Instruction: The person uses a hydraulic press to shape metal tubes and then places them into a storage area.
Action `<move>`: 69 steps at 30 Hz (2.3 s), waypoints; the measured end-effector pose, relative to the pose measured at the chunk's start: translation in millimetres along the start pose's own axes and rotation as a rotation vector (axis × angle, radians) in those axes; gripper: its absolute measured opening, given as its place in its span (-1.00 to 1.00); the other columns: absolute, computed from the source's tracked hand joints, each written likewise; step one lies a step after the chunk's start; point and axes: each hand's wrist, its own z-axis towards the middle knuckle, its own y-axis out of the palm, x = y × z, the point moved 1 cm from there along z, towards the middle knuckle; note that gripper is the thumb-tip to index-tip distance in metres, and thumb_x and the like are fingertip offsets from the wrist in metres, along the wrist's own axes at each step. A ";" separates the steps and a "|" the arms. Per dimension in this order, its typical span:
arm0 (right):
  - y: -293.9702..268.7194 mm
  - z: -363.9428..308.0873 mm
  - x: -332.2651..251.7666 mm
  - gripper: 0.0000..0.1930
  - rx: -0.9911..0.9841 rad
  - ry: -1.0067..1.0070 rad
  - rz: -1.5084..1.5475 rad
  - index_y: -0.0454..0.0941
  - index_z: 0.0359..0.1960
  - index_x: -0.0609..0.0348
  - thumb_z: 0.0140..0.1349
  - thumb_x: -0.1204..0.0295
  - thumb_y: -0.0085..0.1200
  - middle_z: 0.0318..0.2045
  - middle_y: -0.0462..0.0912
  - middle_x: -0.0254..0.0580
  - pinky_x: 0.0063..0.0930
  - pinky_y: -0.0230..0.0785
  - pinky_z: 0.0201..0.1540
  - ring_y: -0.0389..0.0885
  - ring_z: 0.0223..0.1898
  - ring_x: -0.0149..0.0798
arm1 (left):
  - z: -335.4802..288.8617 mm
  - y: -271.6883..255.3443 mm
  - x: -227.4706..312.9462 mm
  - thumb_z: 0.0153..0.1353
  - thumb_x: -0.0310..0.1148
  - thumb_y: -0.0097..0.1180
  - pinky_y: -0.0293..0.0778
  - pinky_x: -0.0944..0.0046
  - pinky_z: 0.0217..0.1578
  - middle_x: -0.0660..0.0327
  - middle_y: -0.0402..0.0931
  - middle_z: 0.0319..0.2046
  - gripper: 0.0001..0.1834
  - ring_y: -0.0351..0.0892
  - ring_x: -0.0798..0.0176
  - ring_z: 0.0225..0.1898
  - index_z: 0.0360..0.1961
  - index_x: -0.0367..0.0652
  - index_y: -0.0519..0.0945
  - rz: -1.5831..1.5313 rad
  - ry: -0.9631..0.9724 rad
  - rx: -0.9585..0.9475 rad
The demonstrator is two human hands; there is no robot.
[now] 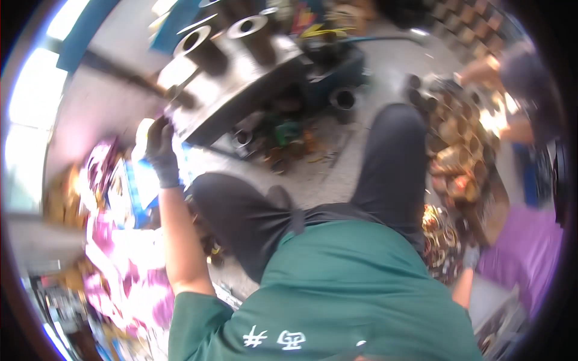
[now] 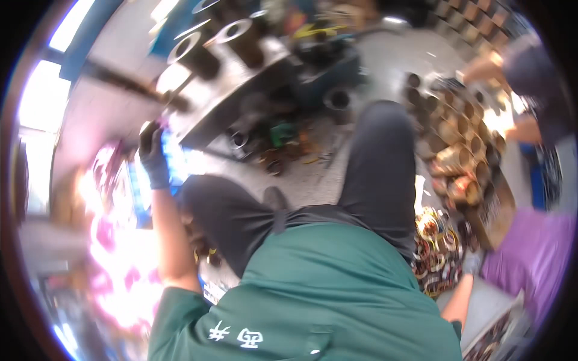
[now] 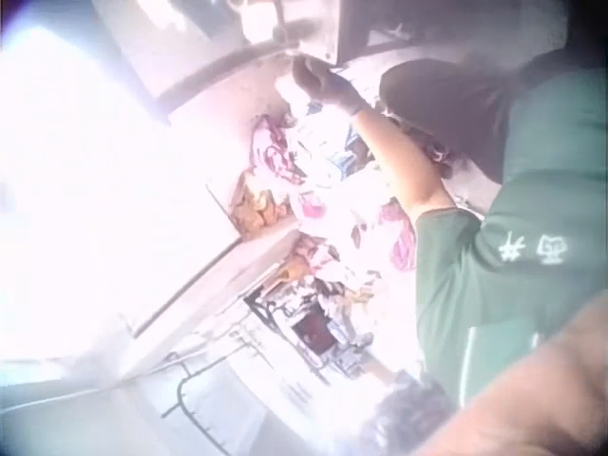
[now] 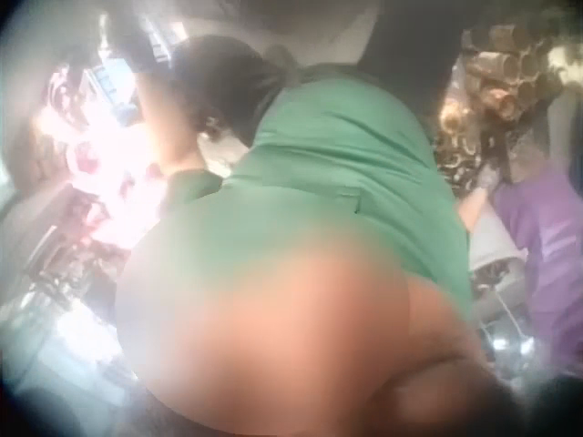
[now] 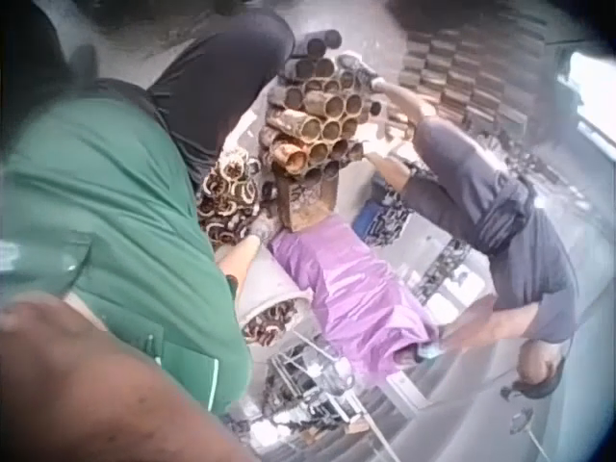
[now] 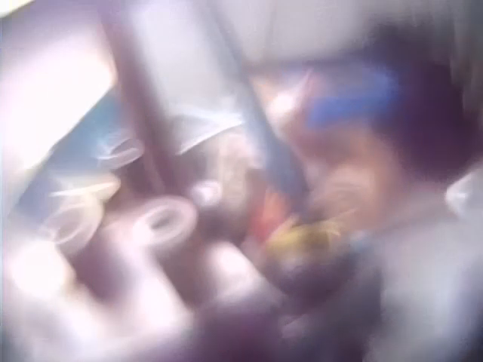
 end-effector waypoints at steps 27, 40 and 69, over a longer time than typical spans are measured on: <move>-24.5 -17.4 -819.0 -0.73 -0.899 -1.510 -0.087 0.67 -0.04 0.20 0.21 0.60 0.14 -0.20 0.76 -0.01 -0.21 0.55 -0.01 0.73 -0.09 -0.02 | -531.9 -3.2 -72.0 0.24 -0.34 0.24 0.54 -0.02 0.02 -0.04 0.64 -0.08 -0.73 0.65 -0.10 -0.08 -0.05 -0.18 0.65 0.510 -1.091 0.212; -10.4 20.8 -822.4 -0.66 -0.966 -0.914 -0.329 0.60 0.08 0.25 0.27 0.49 0.14 -0.20 0.73 -0.14 -0.41 0.57 -0.32 0.70 -0.33 -0.34 | -406.3 -7.5 -144.2 0.08 -0.24 0.32 0.24 -0.16 0.30 0.11 0.44 0.26 -0.29 0.36 -0.06 0.30 0.30 -0.06 0.45 0.888 -0.853 -0.084; -1.0 39.5 -818.2 -0.50 -0.880 -1.270 -0.486 0.56 0.24 0.11 0.26 0.26 0.04 0.12 0.66 0.13 -0.06 0.45 0.21 0.61 0.16 0.14 | -449.4 52.6 -224.9 0.38 -0.08 0.13 0.43 0.08 0.32 -0.02 0.34 0.40 -0.22 0.41 -0.01 0.37 0.51 -0.17 0.18 0.569 -1.087 -0.590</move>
